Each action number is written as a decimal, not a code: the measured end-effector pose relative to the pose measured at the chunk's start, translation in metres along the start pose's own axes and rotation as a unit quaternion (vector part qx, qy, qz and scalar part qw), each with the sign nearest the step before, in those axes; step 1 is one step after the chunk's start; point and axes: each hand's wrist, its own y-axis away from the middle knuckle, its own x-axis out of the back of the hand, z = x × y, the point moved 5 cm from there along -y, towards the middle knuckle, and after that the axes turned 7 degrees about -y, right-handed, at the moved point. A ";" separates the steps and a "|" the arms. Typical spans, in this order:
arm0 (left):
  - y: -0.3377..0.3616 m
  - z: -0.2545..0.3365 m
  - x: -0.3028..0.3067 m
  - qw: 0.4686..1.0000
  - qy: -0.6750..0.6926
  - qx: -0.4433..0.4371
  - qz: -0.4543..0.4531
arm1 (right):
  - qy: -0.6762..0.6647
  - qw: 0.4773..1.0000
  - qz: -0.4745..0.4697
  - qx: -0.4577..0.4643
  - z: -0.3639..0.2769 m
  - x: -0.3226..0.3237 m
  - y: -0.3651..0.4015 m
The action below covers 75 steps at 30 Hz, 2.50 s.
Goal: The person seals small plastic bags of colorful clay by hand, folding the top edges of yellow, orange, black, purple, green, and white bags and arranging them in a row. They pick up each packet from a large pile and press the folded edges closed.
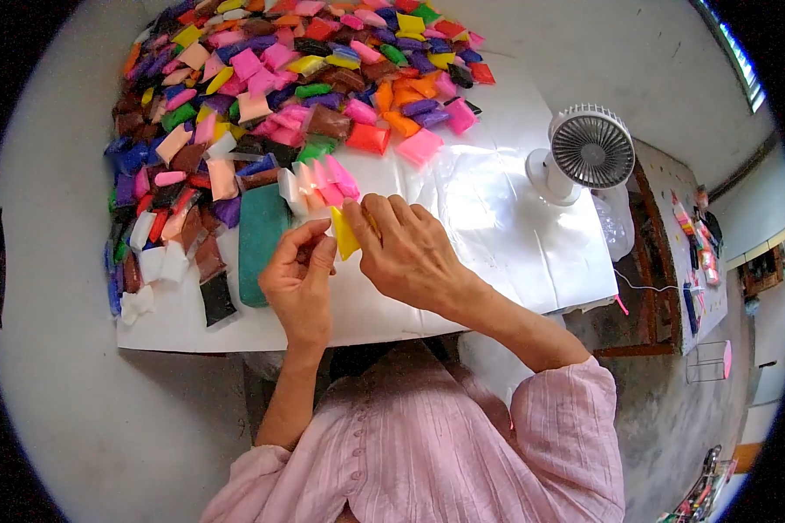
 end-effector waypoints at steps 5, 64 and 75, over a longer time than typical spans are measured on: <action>0.002 0.000 -0.005 1.000 0.012 0.028 0.007 | 0.061 0.998 0.000 0.029 -0.006 -0.003 0.004; 0.012 -0.040 -0.018 0.986 -0.095 0.045 -0.133 | -0.300 0.923 -0.113 -0.210 0.110 -0.075 -0.012; 0.010 -0.028 -0.021 0.979 -0.139 0.007 -0.148 | -0.255 0.938 -0.027 -0.232 0.139 -0.055 0.005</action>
